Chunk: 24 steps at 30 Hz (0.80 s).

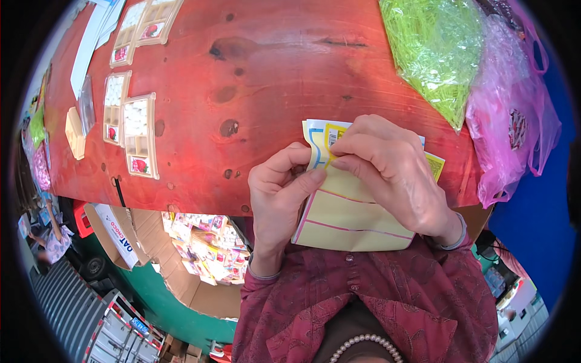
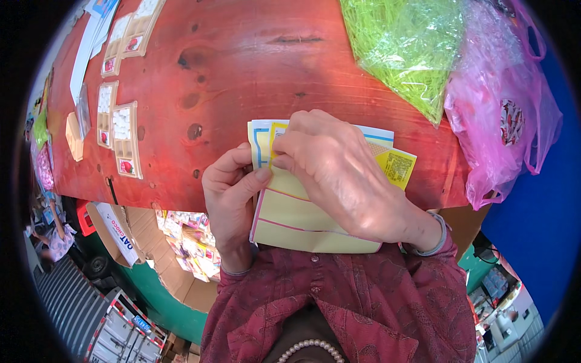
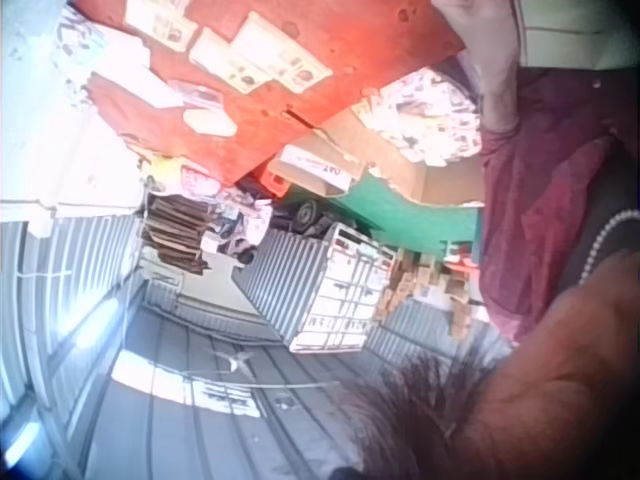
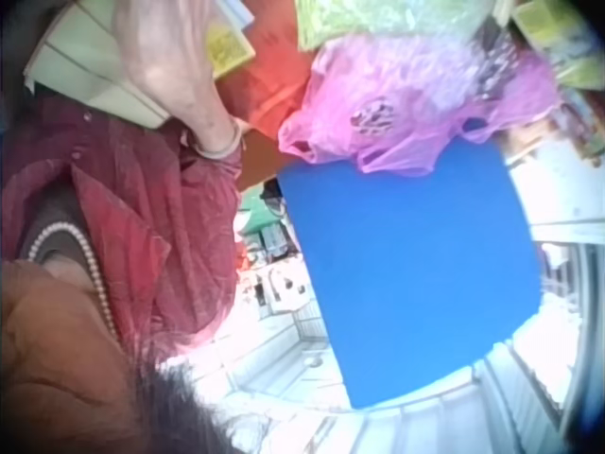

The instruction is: Applying adhesive labels to the bottom of plastic trays containing food items.

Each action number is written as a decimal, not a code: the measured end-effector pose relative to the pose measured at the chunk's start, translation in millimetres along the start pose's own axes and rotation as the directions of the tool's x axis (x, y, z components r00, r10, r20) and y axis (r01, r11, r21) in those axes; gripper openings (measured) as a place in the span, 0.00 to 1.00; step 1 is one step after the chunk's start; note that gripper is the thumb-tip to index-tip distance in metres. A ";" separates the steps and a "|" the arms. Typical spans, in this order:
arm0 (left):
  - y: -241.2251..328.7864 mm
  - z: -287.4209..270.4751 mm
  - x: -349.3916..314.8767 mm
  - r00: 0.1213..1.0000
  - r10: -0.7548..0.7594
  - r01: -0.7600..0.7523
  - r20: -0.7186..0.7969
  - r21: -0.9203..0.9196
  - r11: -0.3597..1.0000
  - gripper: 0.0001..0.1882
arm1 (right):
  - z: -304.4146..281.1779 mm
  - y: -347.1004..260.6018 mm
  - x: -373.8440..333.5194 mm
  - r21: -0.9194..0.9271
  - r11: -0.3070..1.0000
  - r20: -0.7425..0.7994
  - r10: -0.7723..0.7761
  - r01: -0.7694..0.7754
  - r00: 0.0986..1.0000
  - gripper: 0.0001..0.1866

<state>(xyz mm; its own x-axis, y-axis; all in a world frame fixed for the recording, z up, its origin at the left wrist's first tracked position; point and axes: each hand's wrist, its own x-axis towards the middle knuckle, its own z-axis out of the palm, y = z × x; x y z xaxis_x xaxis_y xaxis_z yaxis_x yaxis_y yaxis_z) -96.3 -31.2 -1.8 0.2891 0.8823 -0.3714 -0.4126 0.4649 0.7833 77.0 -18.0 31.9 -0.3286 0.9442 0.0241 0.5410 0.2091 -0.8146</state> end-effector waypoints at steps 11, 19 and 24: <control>-6.0 -1.1 0.0 0.982 0.179 -0.187 0.056 0.233 0.954 0.08 | -5.7 -4.8 2.7 -0.098 0.992 0.063 -0.077 0.083 0.995 0.07; -6.9 -1.3 -0.5 0.979 0.189 -0.203 0.075 0.304 0.931 0.08 | -10.2 2.6 6.3 -0.049 0.999 0.115 -0.016 0.022 0.993 0.04; -5.4 -2.7 3.5 0.989 0.127 -0.140 0.075 0.211 0.967 0.06 | -10.3 10.1 6.7 0.025 0.999 0.101 -0.025 0.022 0.995 0.05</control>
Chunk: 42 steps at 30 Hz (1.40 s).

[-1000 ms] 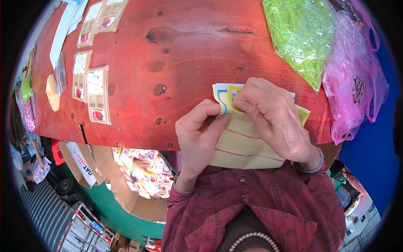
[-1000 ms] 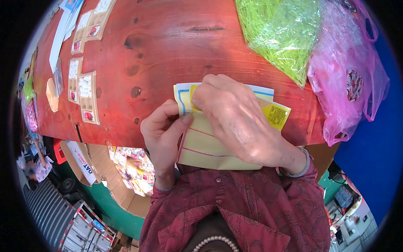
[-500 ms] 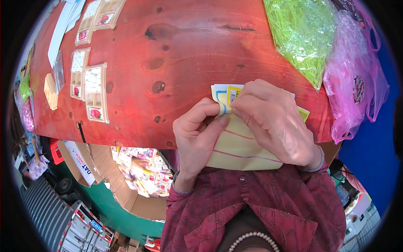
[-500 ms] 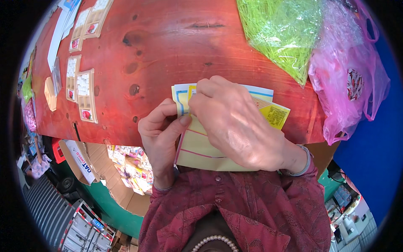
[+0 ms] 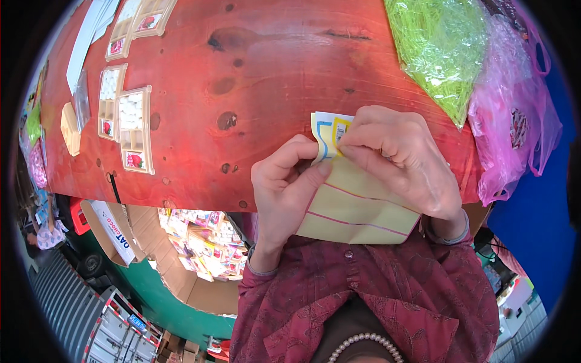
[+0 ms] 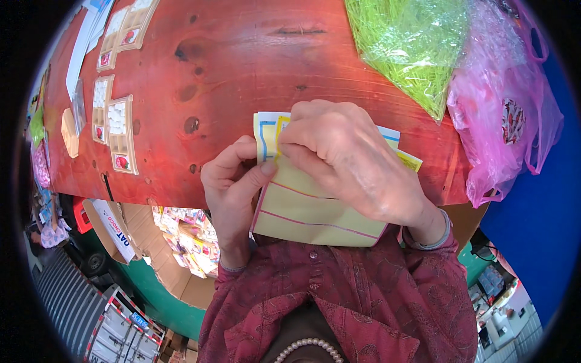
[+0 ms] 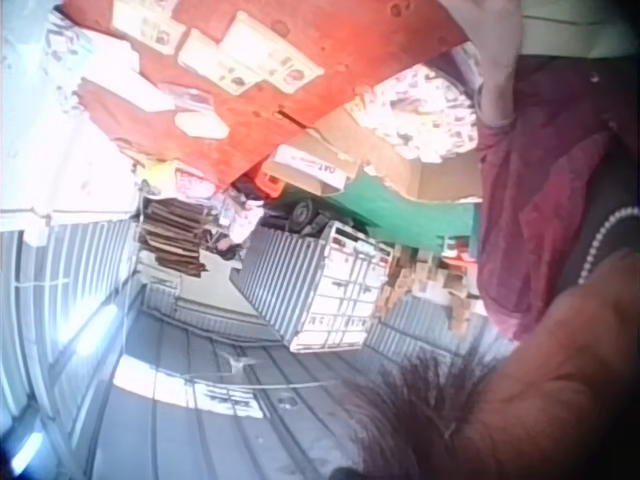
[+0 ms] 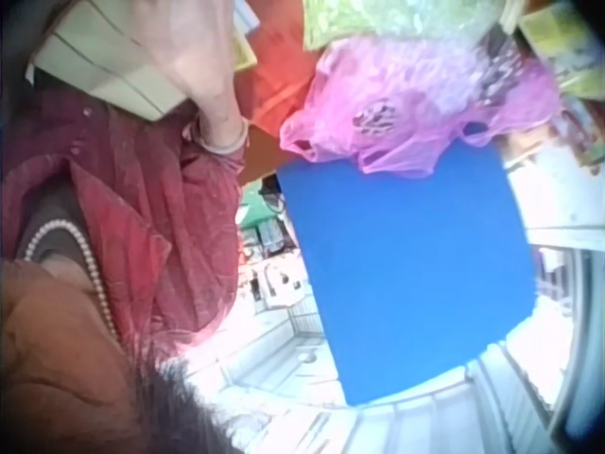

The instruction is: Applying adhesive labels to the bottom of plastic trays containing food items.

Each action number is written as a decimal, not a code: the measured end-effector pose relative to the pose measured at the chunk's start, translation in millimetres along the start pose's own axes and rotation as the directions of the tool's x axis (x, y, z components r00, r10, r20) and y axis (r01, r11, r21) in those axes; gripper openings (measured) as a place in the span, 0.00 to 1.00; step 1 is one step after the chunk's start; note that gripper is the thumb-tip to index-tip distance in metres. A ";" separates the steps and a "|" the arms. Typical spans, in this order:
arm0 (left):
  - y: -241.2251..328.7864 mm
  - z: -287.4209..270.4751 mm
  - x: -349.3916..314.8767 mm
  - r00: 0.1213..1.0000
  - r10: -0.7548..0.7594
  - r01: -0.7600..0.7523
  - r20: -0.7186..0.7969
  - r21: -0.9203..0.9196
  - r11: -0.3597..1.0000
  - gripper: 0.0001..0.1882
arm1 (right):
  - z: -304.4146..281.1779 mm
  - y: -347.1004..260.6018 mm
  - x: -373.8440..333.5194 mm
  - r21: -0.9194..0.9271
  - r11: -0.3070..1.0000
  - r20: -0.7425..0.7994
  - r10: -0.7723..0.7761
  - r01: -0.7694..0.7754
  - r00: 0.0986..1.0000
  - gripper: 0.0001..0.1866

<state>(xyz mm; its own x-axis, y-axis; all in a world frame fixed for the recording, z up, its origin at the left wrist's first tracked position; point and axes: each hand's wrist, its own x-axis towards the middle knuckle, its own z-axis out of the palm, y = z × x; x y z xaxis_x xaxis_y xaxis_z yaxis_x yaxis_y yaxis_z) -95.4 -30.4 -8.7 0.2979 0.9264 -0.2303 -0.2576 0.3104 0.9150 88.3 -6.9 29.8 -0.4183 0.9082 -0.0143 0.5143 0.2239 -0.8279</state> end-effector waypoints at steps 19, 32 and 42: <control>1.3 1.1 0.0 0.993 -0.110 0.104 -0.042 -0.127 0.986 0.07 | 15.7 -4.9 -9.7 -0.066 0.998 -0.112 -0.026 0.018 0.993 0.14; 0.9 2.2 -2.1 0.994 0.103 -0.093 -0.041 0.200 0.975 0.07 | 18.5 -18.0 -11.2 -0.408 0.898 0.032 -0.167 0.165 0.986 0.16; 3.8 3.3 -1.0 0.989 -0.126 0.124 -0.072 -0.028 0.992 0.04 | 16.5 -6.1 -5.7 -0.258 0.956 0.070 -0.127 0.141 0.989 0.11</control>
<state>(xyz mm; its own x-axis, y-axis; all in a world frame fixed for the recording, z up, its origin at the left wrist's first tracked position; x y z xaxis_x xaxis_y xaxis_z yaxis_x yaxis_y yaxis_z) -93.6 -30.8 -3.9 0.2609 0.8928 -0.3673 -0.2439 0.4291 0.8697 75.2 -19.3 25.8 -0.5314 0.8455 0.0517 0.6262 0.4332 -0.6483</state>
